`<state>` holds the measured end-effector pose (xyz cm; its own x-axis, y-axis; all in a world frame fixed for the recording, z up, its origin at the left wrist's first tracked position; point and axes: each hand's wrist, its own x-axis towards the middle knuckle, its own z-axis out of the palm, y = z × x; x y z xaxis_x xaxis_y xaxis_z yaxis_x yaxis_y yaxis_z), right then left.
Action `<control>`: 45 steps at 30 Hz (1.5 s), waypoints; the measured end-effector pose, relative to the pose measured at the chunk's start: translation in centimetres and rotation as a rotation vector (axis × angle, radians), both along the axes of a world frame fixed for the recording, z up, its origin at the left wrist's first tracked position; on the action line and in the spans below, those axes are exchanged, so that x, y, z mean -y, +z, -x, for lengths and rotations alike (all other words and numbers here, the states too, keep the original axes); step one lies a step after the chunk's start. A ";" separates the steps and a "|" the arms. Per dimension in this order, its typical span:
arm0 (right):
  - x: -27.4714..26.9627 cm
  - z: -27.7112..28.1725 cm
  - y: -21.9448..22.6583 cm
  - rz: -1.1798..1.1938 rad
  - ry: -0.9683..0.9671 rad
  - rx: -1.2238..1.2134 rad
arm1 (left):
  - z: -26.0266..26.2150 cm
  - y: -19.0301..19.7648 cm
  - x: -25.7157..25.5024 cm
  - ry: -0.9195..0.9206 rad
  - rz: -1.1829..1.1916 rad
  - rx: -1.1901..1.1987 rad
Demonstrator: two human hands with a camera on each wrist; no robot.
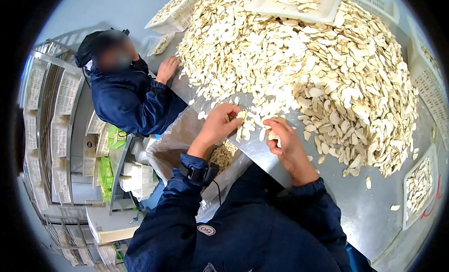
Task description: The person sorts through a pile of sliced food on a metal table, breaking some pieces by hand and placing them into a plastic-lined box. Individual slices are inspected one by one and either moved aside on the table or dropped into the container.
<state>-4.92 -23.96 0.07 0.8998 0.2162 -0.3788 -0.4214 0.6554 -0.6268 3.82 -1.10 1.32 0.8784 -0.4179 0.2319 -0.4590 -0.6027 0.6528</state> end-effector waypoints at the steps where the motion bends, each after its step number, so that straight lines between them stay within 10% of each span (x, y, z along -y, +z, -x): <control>1: 0.0 0.0 0.1 0.002 0.006 -0.006 | 0.2 0.2 0.5 0.003 -0.010 -0.037; 16: 0.1 0.2 -0.3 -0.001 0.089 -0.003 | -0.6 -0.8 1.6 0.119 0.365 -0.440; 22: -0.2 -0.1 -0.4 -0.139 0.053 -0.113 | 1.0 3.3 2.6 -0.194 0.508 -0.629; 34: 0.2 -0.2 -0.6 -0.097 -0.053 -0.080 | 2.2 0.2 -0.9 0.076 -0.138 0.098; 45: 0.7 -0.2 -1.7 -0.440 -0.132 -0.035 | 2.8 -1.1 5.0 0.066 -0.162 0.176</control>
<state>-4.76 -24.66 -1.67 0.9187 0.2478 -0.3075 -0.3324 0.9056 -0.2634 1.03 -6.15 0.24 0.8569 -0.4051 0.3188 -0.5135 -0.7252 0.4587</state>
